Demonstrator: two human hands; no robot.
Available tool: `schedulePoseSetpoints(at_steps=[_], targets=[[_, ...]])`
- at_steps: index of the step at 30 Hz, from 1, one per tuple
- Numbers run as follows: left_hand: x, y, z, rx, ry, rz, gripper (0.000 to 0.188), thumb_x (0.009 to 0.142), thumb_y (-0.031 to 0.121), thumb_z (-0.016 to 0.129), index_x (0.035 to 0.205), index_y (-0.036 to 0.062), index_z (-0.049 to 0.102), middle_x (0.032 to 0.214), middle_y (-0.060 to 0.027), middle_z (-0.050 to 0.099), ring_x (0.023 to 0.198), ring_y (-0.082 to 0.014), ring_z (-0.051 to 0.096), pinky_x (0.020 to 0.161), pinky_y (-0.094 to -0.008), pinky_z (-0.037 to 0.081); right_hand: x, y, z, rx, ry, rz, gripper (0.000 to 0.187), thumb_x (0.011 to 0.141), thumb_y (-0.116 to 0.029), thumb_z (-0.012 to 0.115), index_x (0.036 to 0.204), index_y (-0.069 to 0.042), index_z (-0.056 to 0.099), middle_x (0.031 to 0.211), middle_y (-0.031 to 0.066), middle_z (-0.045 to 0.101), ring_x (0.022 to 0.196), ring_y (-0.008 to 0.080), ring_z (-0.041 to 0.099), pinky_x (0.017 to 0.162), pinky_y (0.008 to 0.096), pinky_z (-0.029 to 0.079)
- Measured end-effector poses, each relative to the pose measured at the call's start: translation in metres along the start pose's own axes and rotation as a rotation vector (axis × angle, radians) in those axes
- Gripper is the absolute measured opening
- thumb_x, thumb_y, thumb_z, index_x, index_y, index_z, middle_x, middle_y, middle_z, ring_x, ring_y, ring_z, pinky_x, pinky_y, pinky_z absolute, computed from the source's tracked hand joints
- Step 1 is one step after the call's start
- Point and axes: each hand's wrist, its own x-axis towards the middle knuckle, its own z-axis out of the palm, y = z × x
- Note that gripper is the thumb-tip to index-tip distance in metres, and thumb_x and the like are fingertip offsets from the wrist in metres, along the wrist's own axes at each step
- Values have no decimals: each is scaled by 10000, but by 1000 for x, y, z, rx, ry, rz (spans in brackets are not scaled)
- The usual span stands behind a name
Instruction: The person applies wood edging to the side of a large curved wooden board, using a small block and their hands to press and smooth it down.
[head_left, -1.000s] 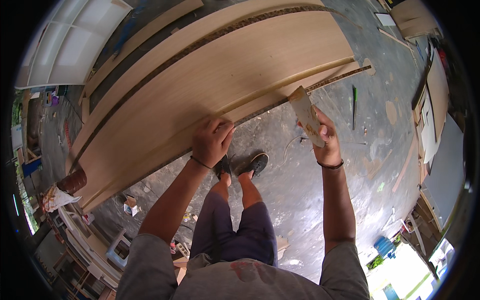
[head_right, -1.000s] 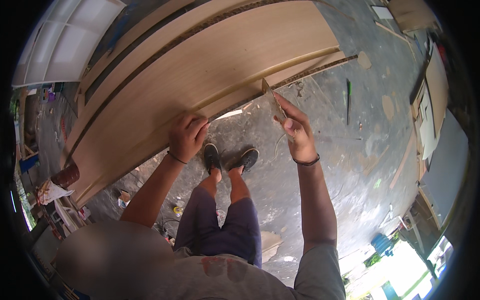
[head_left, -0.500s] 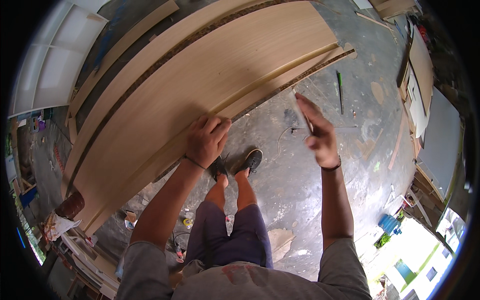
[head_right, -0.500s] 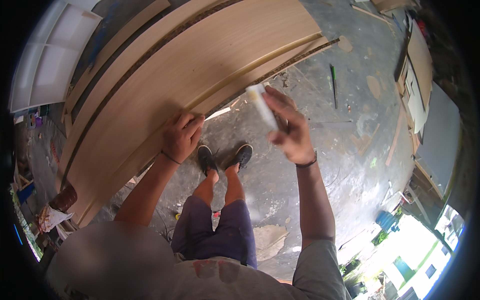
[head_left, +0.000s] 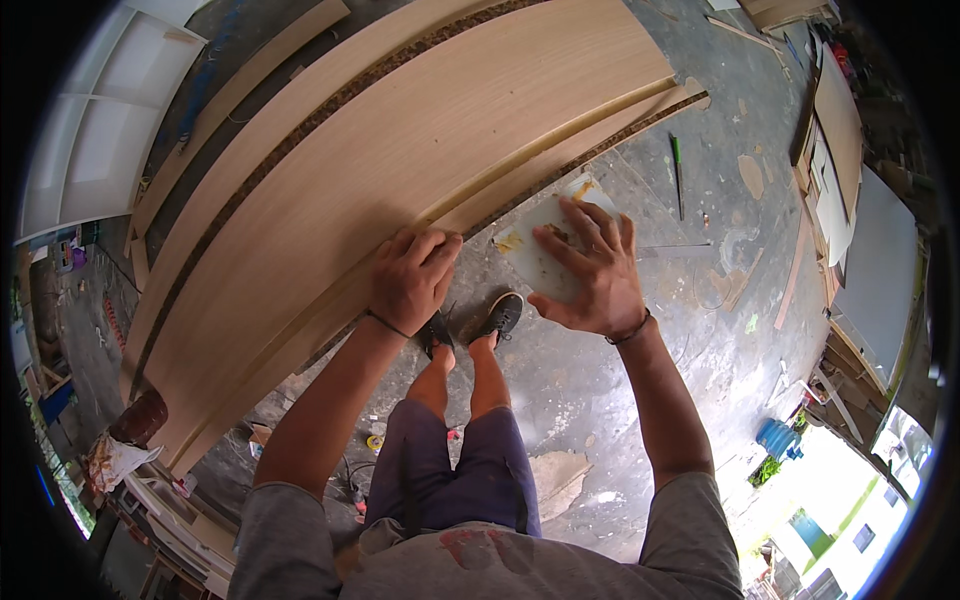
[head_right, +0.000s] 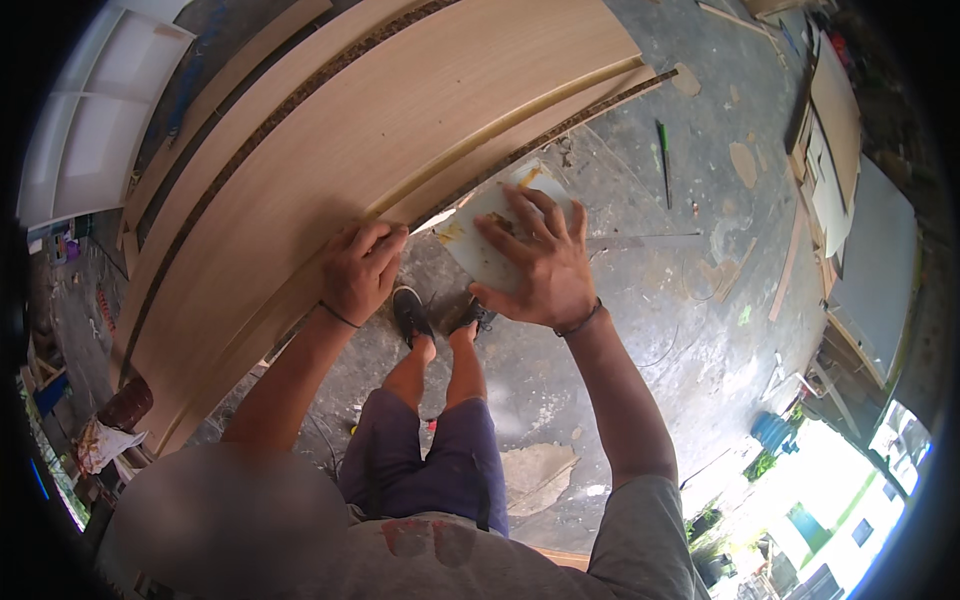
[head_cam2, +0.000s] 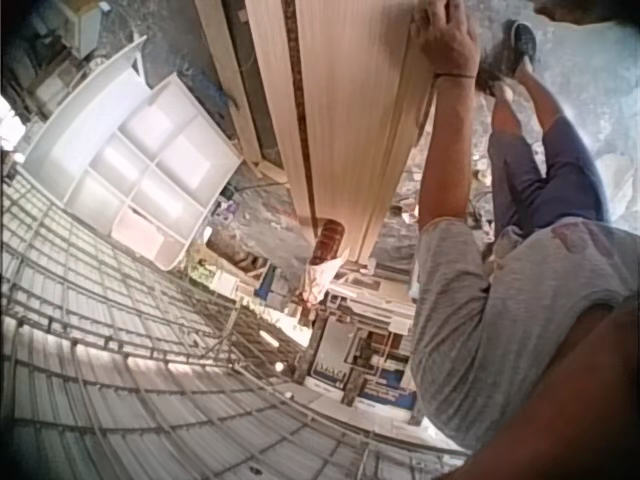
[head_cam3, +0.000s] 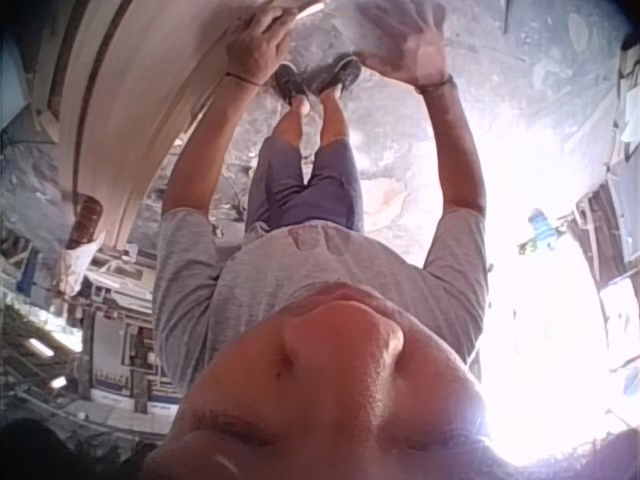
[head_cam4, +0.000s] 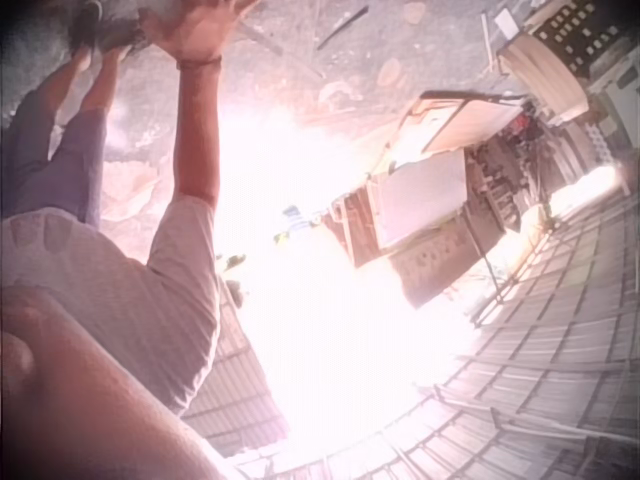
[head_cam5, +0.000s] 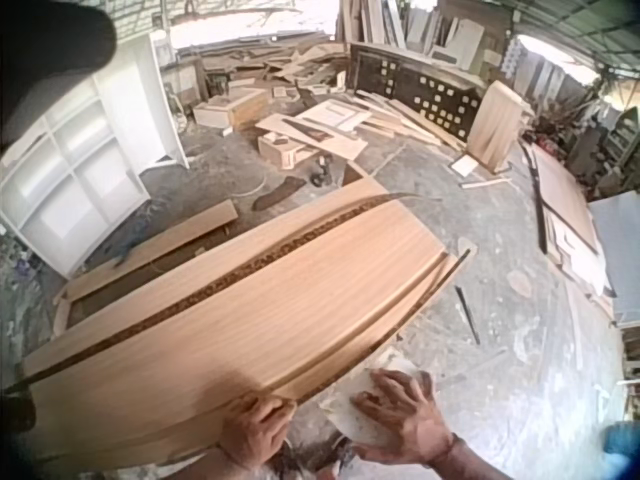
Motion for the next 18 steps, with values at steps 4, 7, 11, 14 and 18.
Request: schedulePoseSetpoints(at_steps=[4, 7, 11, 14, 18], targets=[[2, 0, -3, 12, -12, 17, 281, 795, 159, 656, 1074, 131, 681, 982, 22, 583, 858, -204, 565, 754, -364, 464, 6, -3, 0, -9, 16, -24, 691, 577, -446, 798, 1194, -159, 676, 1365, 177, 512, 1227, 356, 469, 1007, 518, 305], [2, -1, -2, 18, -6, 31, 280, 797, 160, 656, 1075, 132, 681, 974, 22, 581, 850, -203, 564, 748, -361, 465, 6, -3, 3, -16, 9, -12, 692, 578, -453, 801, 1198, -170, 674, 1379, 168, 500, 1241, 350, 457, 1008, 531, 296], [3, 0, -3, 16, -10, 25, 279, 797, 161, 656, 1074, 133, 680, 977, 25, 584, 854, -198, 570, 748, -361, 469, 5, -4, 16, -50, -3, 33, 707, 577, -468, 806, 1214, -196, 663, 1420, 146, 461, 1275, 337, 424, 1017, 560, 269], [3, 1, -3, 13, -2, 28, 276, 798, 157, 654, 1072, 133, 679, 982, 26, 586, 861, -196, 575, 754, -363, 472, 4, -2, 24, -59, -7, 35, 732, 570, -480, 811, 1232, -211, 651, 1441, 130, 441, 1304, 320, 395, 1030, 576, 245], [6, 2, -4, -12, 13, 28, 254, 806, 133, 648, 1057, 125, 681, 958, 9, 601, 857, -219, 591, 740, -379, 479, 3, -3, 27, -91, -43, 60, 729, 570, -481, 811, 1230, -215, 650, 1436, 128, 446, 1319, 307, 382, 1034, 595, 228]])
